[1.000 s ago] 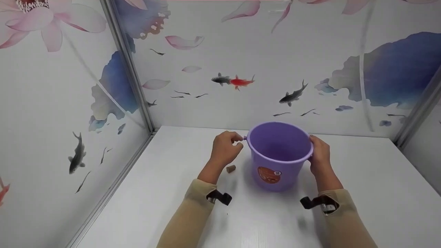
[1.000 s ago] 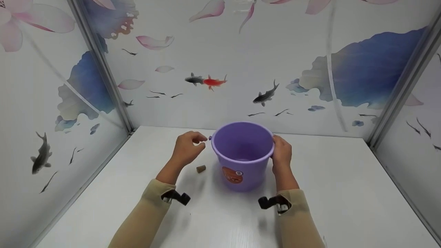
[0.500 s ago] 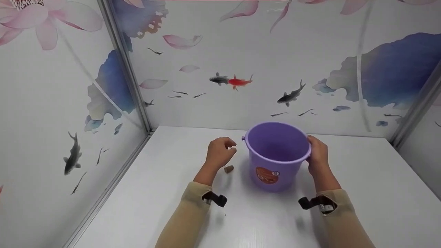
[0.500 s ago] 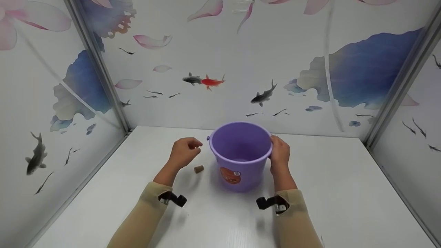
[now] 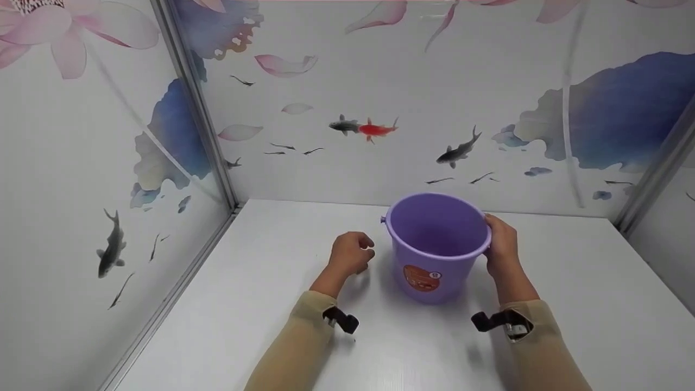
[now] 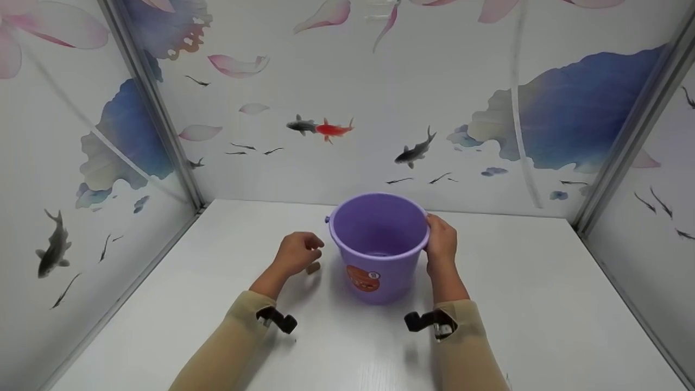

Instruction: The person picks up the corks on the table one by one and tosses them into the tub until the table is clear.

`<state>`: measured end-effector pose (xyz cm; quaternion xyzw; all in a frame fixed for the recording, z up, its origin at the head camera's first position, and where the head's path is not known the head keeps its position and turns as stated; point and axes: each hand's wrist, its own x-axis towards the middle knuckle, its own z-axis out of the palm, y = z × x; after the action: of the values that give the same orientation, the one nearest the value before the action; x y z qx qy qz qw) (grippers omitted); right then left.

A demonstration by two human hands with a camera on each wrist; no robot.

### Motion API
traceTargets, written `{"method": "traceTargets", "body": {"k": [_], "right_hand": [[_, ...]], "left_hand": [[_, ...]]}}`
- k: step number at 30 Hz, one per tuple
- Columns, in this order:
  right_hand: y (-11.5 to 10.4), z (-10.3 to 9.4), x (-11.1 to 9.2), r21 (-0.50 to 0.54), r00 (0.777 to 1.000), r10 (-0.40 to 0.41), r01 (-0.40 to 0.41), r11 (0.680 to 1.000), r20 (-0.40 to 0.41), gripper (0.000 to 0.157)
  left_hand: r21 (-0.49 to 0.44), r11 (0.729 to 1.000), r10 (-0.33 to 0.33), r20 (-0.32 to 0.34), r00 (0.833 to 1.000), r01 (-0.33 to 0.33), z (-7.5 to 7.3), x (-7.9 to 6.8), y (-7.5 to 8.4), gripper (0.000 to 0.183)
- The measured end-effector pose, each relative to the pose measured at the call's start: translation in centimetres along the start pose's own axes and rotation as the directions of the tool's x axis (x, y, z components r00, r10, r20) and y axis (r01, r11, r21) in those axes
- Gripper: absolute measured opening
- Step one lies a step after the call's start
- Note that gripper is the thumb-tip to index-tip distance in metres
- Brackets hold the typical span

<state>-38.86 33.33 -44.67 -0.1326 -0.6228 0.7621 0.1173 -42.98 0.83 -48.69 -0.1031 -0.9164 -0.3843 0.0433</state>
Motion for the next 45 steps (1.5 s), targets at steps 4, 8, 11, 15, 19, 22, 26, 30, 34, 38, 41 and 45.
{"method": "traceTargets", "body": {"k": [4,8,11,15,19,22,26,30,34,38,41,45], "right_hand": [[0.1,-0.2,0.0,-0.007,1.0,-0.008,0.008,1.0,-0.003,0.028],[0.2,-0.3,-0.1,-0.011,1.0,-0.001,0.001,1.0,0.007,0.027],[0.1,-0.4,-0.1,-0.013,1.0,0.008,-0.008,1.0,0.0,0.027],[-0.1,-0.5,-0.2,-0.032,1.0,0.014,-0.014,0.999,-0.008,0.027],[-0.2,-0.5,-0.2,-0.055,1.0,0.003,-0.003,0.998,-0.005,0.029],[-0.2,-0.5,-0.1,-0.062,1.0,0.0,0.001,0.998,0.012,0.031],[-0.2,-0.6,-0.1,-0.044,0.999,0.0,0.002,0.999,0.032,0.033],[-0.2,-0.4,-0.1,-0.029,0.999,-0.008,0.009,1.0,0.035,0.034],[-0.1,-0.4,-0.2,-0.03,0.999,-0.015,0.016,0.999,0.039,0.035],[0.0,-0.4,-0.2,-0.027,0.999,-0.019,0.02,0.999,0.041,0.036],[0.0,-0.3,-0.1,-0.013,0.999,-0.014,0.015,1.0,0.041,0.036],[0.1,-0.2,-0.1,-0.002,0.999,-0.006,0.006,1.0,0.036,0.034]], "left_hand": [[0.007,1.0,0.022,0.013,1.0,-0.022,0.7,0.0,-0.6,0.016],[0.041,0.999,0.02,0.026,0.999,-0.021,1.1,0.1,-1.1,0.017],[0.069,0.998,0.009,0.036,0.999,-0.012,1.5,0.1,-1.4,0.018],[0.079,0.997,0.007,0.049,0.999,-0.011,1.8,0.2,-1.6,0.02],[0.099,0.995,0.001,0.06,0.998,-0.006,2.1,0.4,-1.9,0.02],[0.122,0.993,0.002,0.073,0.997,-0.011,2.2,0.4,-2.2,0.02],[0.136,0.991,0.0,0.088,0.996,-0.012,2.3,0.4,-2.5,0.022],[0.133,0.991,-0.005,0.095,0.995,-0.008,2.4,0.3,-2.7,0.02],[0.138,0.99,0.025,0.089,0.996,-0.037,2.4,0.2,-2.9,0.015],[0.138,0.989,0.043,0.087,0.995,-0.054,2.4,0.1,-3.0,0.012],[0.141,0.988,0.054,0.087,0.995,-0.066,2.5,0.1,-3.1,0.012],[0.146,0.986,0.071,0.085,0.994,-0.083,2.5,0.1,-3.2,0.013]]}}
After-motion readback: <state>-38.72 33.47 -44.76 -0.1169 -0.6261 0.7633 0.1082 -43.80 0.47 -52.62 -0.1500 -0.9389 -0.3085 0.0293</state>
